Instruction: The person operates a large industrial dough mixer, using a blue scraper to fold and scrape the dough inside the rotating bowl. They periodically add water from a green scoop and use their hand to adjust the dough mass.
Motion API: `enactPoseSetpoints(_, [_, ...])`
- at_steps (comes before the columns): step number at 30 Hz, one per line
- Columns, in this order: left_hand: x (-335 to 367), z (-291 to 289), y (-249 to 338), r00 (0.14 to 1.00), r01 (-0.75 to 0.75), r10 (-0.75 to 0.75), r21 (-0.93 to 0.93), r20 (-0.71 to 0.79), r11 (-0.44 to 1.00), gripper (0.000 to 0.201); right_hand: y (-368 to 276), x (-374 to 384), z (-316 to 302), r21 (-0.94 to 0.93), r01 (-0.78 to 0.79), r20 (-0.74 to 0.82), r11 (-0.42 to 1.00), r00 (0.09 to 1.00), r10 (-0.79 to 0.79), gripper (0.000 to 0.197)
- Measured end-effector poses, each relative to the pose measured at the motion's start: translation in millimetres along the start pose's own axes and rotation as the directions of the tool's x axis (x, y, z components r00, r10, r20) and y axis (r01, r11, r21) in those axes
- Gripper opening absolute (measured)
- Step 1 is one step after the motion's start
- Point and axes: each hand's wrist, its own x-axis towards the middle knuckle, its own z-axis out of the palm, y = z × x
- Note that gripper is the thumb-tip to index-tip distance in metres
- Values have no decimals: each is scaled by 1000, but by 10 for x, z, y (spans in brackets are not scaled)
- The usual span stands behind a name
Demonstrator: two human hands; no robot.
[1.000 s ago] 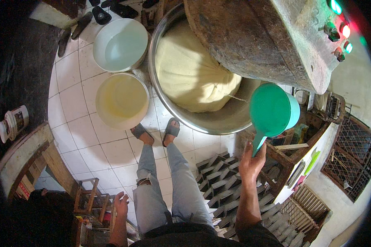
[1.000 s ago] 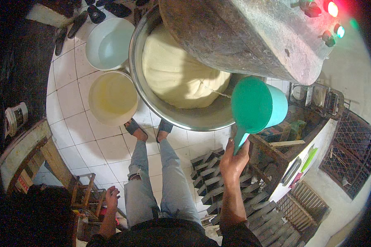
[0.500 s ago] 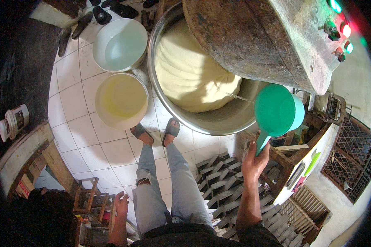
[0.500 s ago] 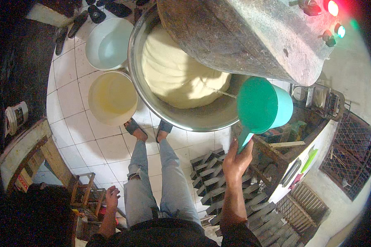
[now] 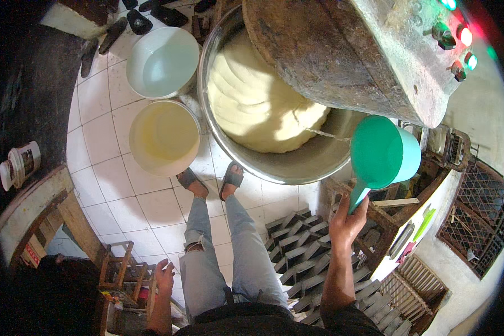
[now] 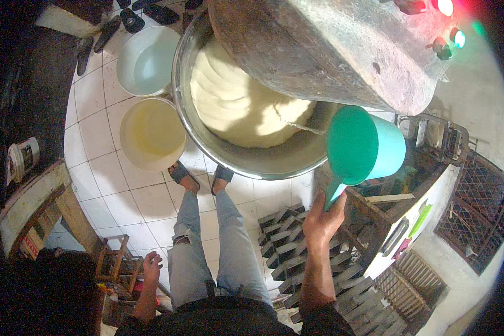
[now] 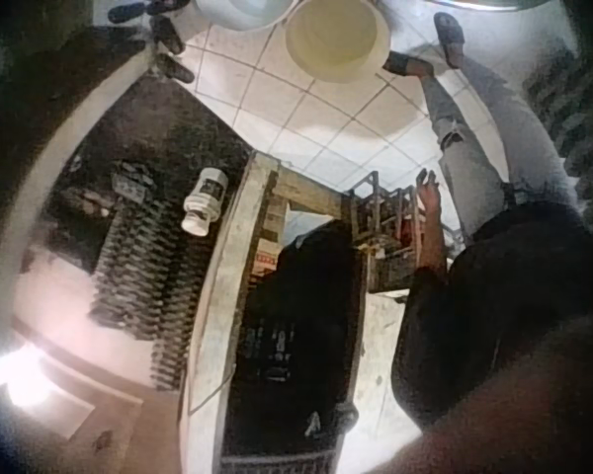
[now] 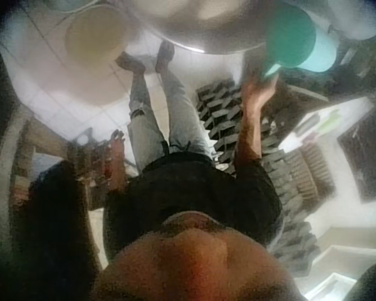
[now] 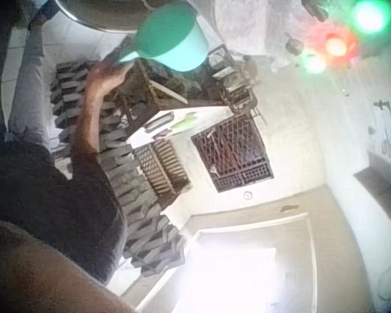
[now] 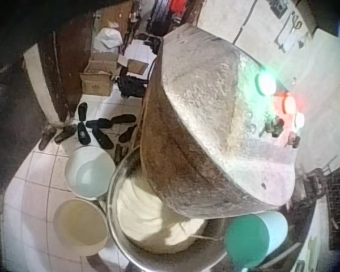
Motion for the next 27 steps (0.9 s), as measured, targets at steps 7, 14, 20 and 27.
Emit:
enactPoseSetpoints(7, [-55,92,69,1000,6,-6,-22,-9,1000,46,19,54,-44,-26,36,-5,999,999,-36,33])
enactPoseSetpoints(14, [-137,194,152,1000,17,-17,-19,-3,1000,46,131,110,-67,-18,73,-12,997,997,-73,39])
enactPoseSetpoints(20, [-190,284,190,1000,7,-7,-30,-14,1000,46,344,178,-94,-82,141,5,987,990,-141,43])
enactPoseSetpoints(27, [-279,385,174,1000,-3,2,-46,-21,999,44,615,283,-12,-202,225,47,953,974,-220,64])
